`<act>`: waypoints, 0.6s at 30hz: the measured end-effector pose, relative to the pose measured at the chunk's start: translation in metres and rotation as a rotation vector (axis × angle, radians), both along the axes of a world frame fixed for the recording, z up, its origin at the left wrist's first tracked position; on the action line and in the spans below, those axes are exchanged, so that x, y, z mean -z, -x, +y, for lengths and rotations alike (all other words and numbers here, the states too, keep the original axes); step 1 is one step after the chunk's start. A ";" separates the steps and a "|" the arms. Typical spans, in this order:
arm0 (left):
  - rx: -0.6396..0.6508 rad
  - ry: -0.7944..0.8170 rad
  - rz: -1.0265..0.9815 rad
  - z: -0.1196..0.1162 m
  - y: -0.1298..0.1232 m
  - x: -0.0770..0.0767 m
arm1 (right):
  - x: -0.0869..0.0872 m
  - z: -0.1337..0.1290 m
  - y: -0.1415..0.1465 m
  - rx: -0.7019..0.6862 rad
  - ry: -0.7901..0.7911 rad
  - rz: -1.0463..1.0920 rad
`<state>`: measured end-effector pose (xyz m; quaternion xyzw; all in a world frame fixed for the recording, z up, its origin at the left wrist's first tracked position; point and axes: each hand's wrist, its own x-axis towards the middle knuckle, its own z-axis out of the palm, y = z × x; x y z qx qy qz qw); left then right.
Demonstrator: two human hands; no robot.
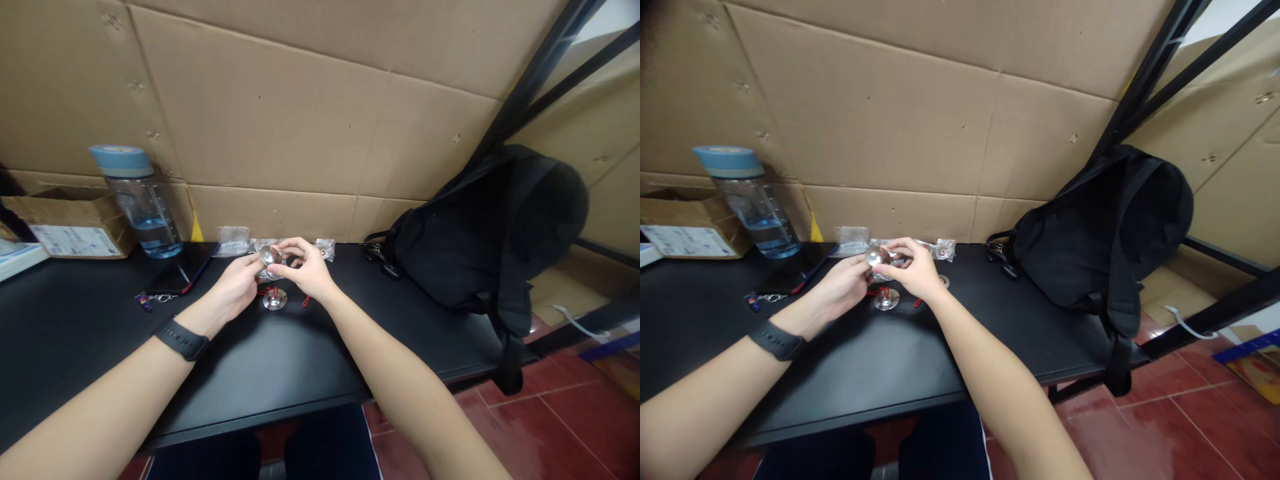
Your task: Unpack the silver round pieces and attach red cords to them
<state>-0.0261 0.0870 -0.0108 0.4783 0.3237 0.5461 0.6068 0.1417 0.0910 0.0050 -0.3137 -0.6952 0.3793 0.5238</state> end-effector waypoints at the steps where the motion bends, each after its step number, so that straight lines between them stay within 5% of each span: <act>1: -0.004 -0.001 0.004 0.000 0.000 0.000 | 0.001 0.000 0.001 0.004 0.003 0.004; 18: -0.051 -0.017 -0.043 -0.004 -0.006 0.002 | 0.010 -0.004 0.013 0.108 -0.026 0.066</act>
